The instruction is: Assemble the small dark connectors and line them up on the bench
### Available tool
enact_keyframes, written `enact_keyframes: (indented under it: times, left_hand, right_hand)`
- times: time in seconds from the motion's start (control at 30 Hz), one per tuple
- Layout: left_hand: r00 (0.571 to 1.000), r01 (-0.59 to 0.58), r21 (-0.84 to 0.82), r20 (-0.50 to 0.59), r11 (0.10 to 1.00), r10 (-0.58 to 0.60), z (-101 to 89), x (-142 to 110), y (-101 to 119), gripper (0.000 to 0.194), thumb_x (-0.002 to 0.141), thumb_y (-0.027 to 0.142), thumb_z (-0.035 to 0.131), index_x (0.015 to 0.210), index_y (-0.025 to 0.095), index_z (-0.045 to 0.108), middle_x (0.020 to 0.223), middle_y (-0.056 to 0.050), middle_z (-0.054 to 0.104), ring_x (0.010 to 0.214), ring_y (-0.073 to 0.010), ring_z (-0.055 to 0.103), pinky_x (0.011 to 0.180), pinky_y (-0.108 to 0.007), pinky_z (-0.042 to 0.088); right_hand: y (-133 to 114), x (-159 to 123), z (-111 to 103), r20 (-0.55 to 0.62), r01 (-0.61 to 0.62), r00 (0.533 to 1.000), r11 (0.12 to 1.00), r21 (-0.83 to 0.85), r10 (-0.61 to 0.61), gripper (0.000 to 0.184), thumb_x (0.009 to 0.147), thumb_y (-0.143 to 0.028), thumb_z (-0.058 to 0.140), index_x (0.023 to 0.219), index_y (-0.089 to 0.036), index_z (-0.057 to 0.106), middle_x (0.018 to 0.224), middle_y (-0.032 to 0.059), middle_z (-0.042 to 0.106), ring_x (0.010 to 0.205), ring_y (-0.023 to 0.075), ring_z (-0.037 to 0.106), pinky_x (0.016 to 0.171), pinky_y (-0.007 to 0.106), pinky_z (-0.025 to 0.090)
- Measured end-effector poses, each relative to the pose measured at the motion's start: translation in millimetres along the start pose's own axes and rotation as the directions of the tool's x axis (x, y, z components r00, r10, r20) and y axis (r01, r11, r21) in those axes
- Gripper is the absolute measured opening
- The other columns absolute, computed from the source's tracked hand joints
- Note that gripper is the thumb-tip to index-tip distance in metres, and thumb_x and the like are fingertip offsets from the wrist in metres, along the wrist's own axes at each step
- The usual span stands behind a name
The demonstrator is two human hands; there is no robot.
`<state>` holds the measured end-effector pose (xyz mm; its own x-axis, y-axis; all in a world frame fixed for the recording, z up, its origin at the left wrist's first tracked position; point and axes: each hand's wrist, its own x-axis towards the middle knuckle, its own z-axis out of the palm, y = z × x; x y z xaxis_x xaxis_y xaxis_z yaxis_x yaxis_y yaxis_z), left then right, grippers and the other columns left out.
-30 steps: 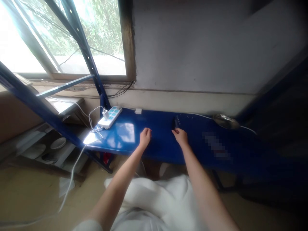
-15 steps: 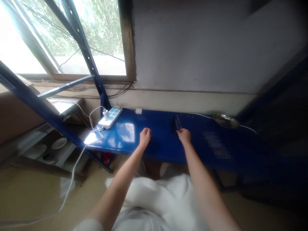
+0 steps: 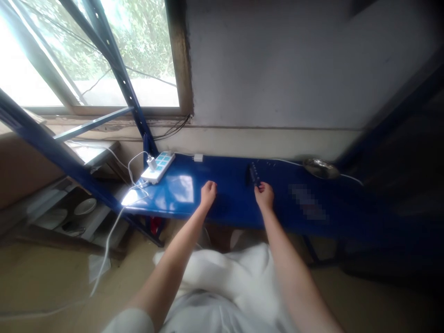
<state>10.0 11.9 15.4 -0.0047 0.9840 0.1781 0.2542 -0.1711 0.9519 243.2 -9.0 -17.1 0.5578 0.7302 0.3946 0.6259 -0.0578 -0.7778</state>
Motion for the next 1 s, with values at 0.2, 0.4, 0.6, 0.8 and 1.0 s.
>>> enact_keyframes:
  times: [0.2,0.4,0.6,0.8,1.0]
  left_hand:
    - [0.999,-0.032,0.079,-0.007,0.996,0.033,1.2,1.8,0.0,0.022,0.083,0.032,0.039,0.073,0.018,0.052,0.054,0.003,0.048,0.048,-0.0082,0.045,0.050,-0.018,0.035]
    - [0.973,-0.226,0.243,0.109,0.943,0.205,6.6,-0.1,5.9,0.018,0.082,0.031,0.044,0.085,0.019,0.058,0.066,-0.001,0.056,0.059,-0.0129,0.050,0.064,-0.024,0.041]
    - [0.834,-0.525,0.329,0.381,0.785,0.398,33.5,-10.9,31.1,0.040,0.086,0.025,0.036,0.124,0.020,0.046,0.112,-0.011,0.055,0.100,-0.0217,0.051,0.088,-0.034,0.038]
    - [0.820,-0.553,0.558,0.497,0.619,0.284,65.5,-13.3,46.8,0.055,0.087,0.025,0.033,0.140,0.029,0.020,0.138,-0.010,0.034,0.115,-0.0273,0.039,0.091,-0.043,0.034]
    - [0.828,-0.542,0.624,0.512,0.563,0.230,82.4,-5.8,44.4,0.056,0.086,0.023,0.033,0.139,0.031,0.021,0.142,-0.009,0.028,0.117,-0.0302,0.036,0.090,-0.050,0.033]
  right_hand:
    - [-3.7,-0.2,-2.1,0.000,0.035,0.999,0.999,-0.032,-0.035,0.028,0.069,-0.022,0.047,0.093,-0.010,0.058,0.082,0.0087,0.057,0.063,0.0144,0.052,0.075,0.032,0.045]
    - [-6.2,-1.1,-2.2,-0.003,0.031,1.000,0.999,-0.020,-0.031,0.028,0.069,-0.019,0.045,0.092,-0.010,0.059,0.085,0.0091,0.056,0.063,0.0143,0.051,0.075,0.032,0.045]
    - [-4.9,-1.2,-1.4,-0.005,0.056,0.998,0.998,-0.026,-0.056,0.028,0.070,-0.018,0.045,0.092,-0.009,0.059,0.090,0.0115,0.056,0.068,0.0152,0.053,0.077,0.031,0.045]
    - [-2.6,-2.3,-0.9,-0.007,0.172,0.985,0.981,-0.094,-0.173,0.023,0.072,-0.017,0.044,0.087,-0.011,0.061,0.091,0.0129,0.057,0.088,0.0206,0.053,0.085,0.034,0.042]
    - [-2.1,-2.6,1.3,0.032,0.218,0.976,0.961,-0.169,-0.215,0.025,0.073,-0.019,0.044,0.088,-0.013,0.064,0.101,0.0147,0.058,0.100,0.0237,0.051,0.089,0.037,0.040]
